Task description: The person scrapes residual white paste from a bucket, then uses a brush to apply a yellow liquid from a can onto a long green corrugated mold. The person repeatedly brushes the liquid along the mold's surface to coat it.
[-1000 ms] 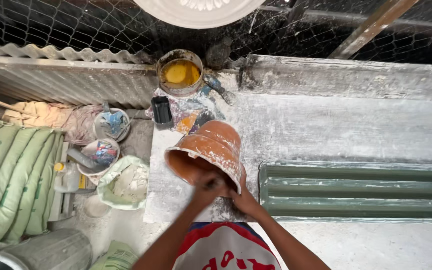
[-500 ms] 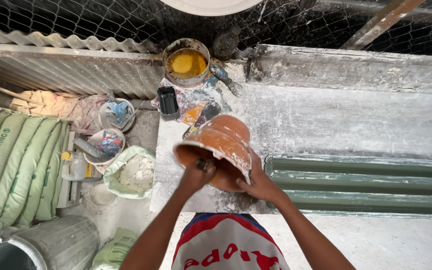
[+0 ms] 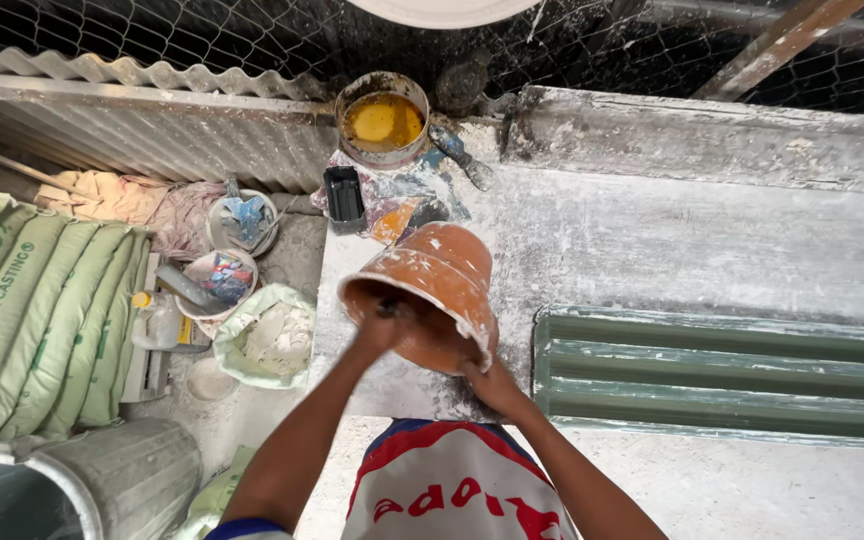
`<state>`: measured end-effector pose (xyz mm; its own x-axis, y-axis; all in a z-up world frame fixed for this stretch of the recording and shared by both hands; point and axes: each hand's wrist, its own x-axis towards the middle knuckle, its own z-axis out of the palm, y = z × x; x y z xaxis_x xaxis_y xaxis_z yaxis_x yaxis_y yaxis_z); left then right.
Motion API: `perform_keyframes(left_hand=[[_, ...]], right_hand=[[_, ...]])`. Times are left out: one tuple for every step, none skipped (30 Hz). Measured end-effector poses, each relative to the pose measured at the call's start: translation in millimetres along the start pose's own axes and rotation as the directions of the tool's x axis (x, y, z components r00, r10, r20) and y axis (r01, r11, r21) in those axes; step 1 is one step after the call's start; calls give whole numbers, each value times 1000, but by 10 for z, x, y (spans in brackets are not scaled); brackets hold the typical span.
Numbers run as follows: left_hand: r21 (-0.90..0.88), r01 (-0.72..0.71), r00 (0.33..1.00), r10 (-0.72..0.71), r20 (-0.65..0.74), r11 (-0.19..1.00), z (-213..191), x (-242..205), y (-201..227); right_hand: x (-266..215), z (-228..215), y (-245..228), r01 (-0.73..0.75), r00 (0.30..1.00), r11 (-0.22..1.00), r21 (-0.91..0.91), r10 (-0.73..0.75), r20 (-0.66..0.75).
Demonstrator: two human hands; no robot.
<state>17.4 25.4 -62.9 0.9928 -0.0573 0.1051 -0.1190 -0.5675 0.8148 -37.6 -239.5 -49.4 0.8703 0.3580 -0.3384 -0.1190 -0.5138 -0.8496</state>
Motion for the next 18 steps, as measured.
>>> perform_keyframes(left_hand=[[82, 31, 999, -28, -46, 996, -58, -62, -13], [141, 62, 993, -47, -107, 988, -114, -84, -11], [88, 34, 985, -19, -171, 995, -62, -146, 62], [-19, -38, 974, 33, -225, 999, 64, -304, 173], [-147, -123, 955, 76, -288, 981, 181, -468, 295], [-196, -143, 968, 96, -232, 970, 153, -497, 341], [-231, -153, 978, 114, -175, 961, 56, -511, 352], [-277, -155, 984, 124, -125, 948, 30, -521, 388], [-246, -114, 990, 89, -111, 963, -123, -478, 338], [-185, -67, 994, 48, -103, 980, -316, -491, 285], [-72, -24, 996, 17, -90, 997, -481, -510, 263], [-69, -8, 985, -4, -170, 998, -554, -523, 292], [-113, -24, 962, -7, -271, 993, -532, -568, 384], [-283, -161, 906, 27, -423, 945, -547, -575, 449], [-364, -220, 889, 32, -458, 905, -458, -625, 596], [-389, -230, 888, 28, -460, 892, -260, -696, 806], [-345, -170, 917, 20, -398, 923, -228, -727, 888], [-303, -112, 942, 4, -335, 946, -142, -737, 972]], right_hand=[[-12, 44, 22, -144, 989, 988, -56, 145, 13], [7, 64, 20, -281, 959, 953, -112, 284, 11], [25, 85, 9, -411, 909, 896, -167, 417, -1], [-16, 109, 24, -322, 946, 940, -114, 325, 6], [-64, 128, 37, -230, 973, 971, -60, 231, 7], [-36, 120, 16, -127, 992, 992, -6, 127, -9], [-18, 112, -4, -148, 989, 989, -1, 148, -15], [9, 74, 5, -167, 986, 986, -3, 167, -20], [43, 47, 17, -186, 982, 982, -5, 186, -26], [1, 59, 23, -199, 980, 980, -15, 199, 9], [-25, 73, 20, -211, 976, 977, -27, 212, 44], [-32, 60, 10, -222, 972, 974, -37, 224, 73], [-42, 50, -24, -199, 978, 980, -25, 200, 60], [-6, 46, -96, -172, 984, 985, -11, 172, 49], [15, 28, -194, -144, 989, 990, 3, 144, 38], [7, -48, -307, -73, 991, 996, -57, 79, 109], [21, -212, -425, 4, 983, 994, -112, 17, 182], [20, -390, -545, 80, 966, 983, -165, -36, 256]])
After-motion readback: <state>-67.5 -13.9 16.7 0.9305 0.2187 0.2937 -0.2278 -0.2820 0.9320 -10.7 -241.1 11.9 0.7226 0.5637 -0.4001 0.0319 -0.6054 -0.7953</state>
